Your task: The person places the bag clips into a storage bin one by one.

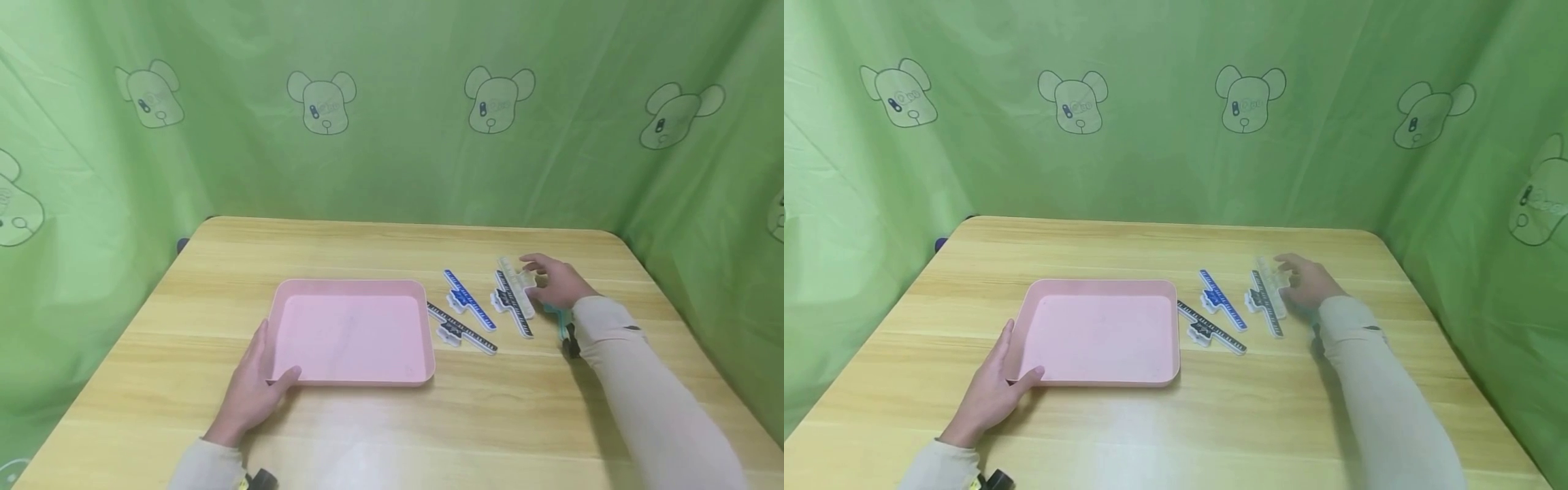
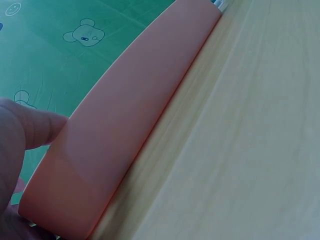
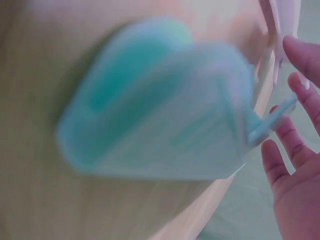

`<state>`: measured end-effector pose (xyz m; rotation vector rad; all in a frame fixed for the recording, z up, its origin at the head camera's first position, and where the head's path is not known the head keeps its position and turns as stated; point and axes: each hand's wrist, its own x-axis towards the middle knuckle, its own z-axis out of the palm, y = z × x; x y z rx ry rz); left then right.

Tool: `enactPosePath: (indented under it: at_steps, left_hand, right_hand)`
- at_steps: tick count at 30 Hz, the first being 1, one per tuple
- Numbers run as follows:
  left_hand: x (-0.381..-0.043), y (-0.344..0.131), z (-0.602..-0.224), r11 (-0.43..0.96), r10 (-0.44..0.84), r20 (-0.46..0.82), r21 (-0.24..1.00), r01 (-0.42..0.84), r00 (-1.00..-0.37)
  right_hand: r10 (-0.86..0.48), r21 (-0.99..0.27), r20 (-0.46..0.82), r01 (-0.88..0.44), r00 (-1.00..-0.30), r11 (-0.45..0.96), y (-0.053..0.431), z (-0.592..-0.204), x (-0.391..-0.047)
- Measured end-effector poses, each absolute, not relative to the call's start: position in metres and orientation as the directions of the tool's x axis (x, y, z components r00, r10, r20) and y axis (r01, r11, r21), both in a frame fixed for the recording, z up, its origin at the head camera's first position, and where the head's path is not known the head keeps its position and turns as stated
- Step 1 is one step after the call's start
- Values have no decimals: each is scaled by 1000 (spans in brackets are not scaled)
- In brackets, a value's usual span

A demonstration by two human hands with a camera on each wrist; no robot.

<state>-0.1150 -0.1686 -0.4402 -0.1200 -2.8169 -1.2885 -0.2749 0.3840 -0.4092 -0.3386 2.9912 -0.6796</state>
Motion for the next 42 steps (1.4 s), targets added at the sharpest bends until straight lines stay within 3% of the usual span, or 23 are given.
enactPosePath:
  at_steps: [23,42]
  left_hand:
    - [-116,-168,-440,645,49,52,760,72,-997]
    - [-116,-169,-439,652,57,65,753,86,-996]
  right_hand:
    - [-129,-540,33,-127,-991,832,395,-400,-268]
    - [-121,-620,114,-166,-986,767,375,-388,-252]
